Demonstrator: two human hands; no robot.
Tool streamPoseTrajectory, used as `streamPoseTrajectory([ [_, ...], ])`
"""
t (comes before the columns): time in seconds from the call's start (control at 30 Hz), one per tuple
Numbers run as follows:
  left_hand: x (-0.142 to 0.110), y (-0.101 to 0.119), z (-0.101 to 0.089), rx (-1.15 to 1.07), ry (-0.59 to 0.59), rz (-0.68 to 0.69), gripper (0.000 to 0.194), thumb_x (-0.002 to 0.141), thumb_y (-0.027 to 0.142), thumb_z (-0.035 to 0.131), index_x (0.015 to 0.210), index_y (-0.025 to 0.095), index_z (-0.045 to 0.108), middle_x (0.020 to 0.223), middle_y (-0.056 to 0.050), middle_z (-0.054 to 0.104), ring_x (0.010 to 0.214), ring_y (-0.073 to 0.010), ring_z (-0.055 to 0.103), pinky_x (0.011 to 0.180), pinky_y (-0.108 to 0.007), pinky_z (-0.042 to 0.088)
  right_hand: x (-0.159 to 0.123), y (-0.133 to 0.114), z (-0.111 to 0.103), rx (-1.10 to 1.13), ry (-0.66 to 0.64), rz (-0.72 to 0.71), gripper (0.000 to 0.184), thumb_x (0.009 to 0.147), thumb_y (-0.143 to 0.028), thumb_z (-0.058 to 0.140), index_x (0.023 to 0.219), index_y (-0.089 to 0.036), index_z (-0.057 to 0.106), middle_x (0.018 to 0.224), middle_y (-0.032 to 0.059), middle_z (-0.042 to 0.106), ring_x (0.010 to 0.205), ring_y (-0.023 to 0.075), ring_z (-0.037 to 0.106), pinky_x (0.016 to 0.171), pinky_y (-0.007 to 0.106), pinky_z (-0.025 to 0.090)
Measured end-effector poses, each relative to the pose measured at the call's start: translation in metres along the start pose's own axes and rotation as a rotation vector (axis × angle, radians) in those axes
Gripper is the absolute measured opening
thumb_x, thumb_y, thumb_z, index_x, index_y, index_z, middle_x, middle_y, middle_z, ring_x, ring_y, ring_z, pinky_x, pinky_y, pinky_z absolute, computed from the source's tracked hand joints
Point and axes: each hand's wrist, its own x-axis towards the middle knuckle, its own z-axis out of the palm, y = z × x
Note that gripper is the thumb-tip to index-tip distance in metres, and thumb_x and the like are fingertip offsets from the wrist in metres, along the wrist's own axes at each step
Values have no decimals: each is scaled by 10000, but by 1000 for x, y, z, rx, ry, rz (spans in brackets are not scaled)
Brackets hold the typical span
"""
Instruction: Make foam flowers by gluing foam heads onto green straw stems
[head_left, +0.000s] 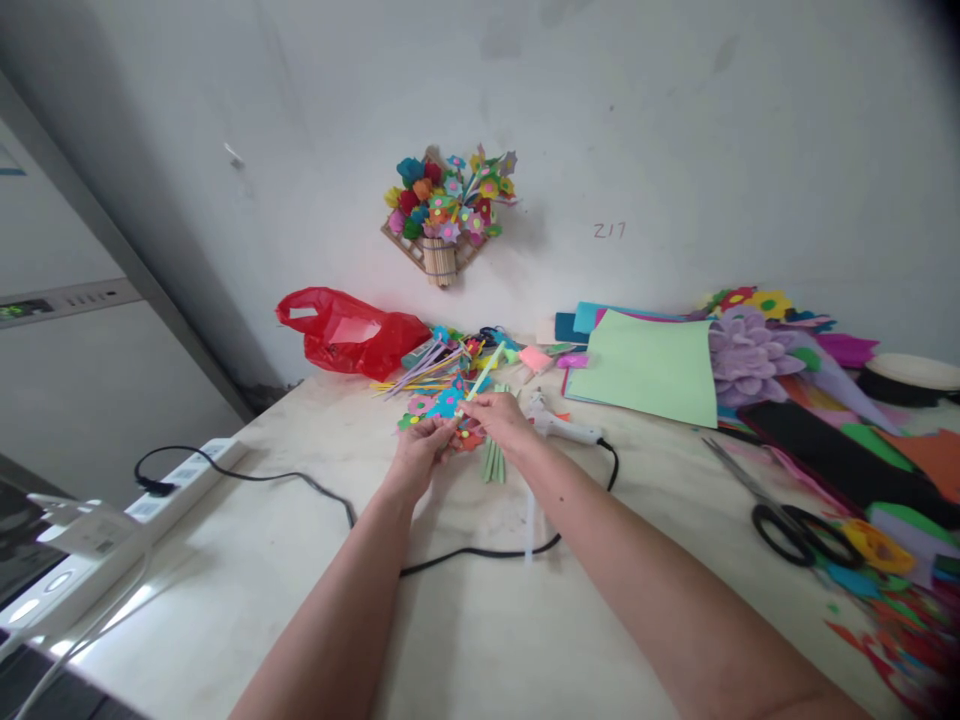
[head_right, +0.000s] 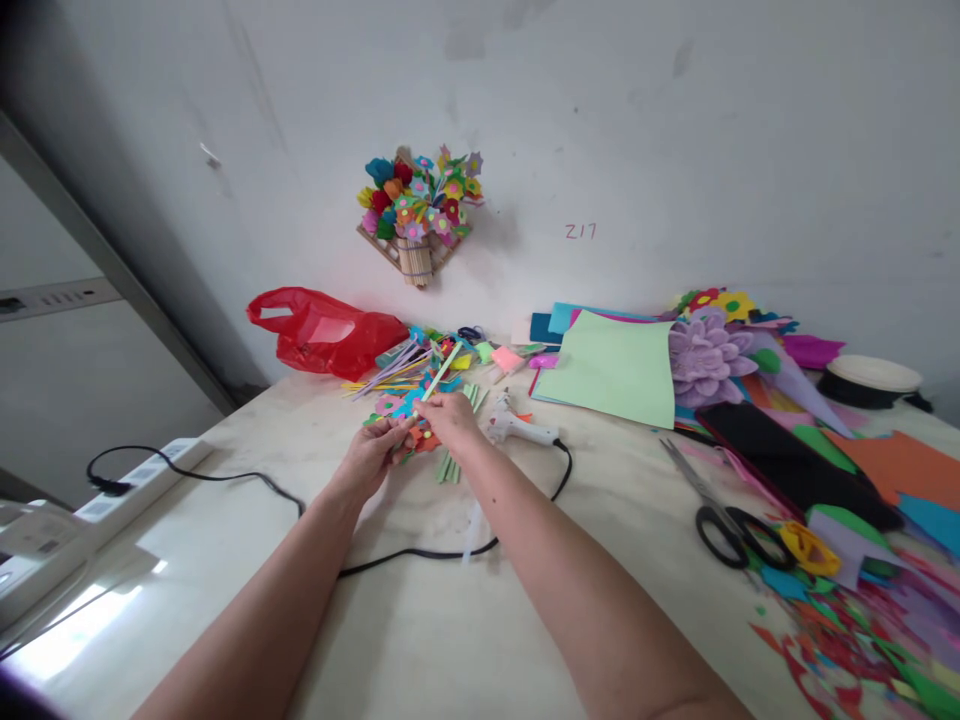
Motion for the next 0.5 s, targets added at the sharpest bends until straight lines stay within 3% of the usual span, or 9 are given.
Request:
streamPoseTrajectory([
  [0.17,3,3,-8,149,32,21,309,666,394,639,566,128,518,447,31,500,342,-21,321,363,-188,171,2,0,-7,-127,3,-30,213,735,-287,572,603,-125,613,549,10,578,488,81,521,449,179,404],
  [0.5,18,3,-53,65,505,96,330,545,392,692,671,122,550,497,34,515,366,-19,330,370,-174,181,2,3,-4,-306,-65,-13,175,748,-235,549,655,-118,639,598,24,610,501,84,537,456,174,406],
])
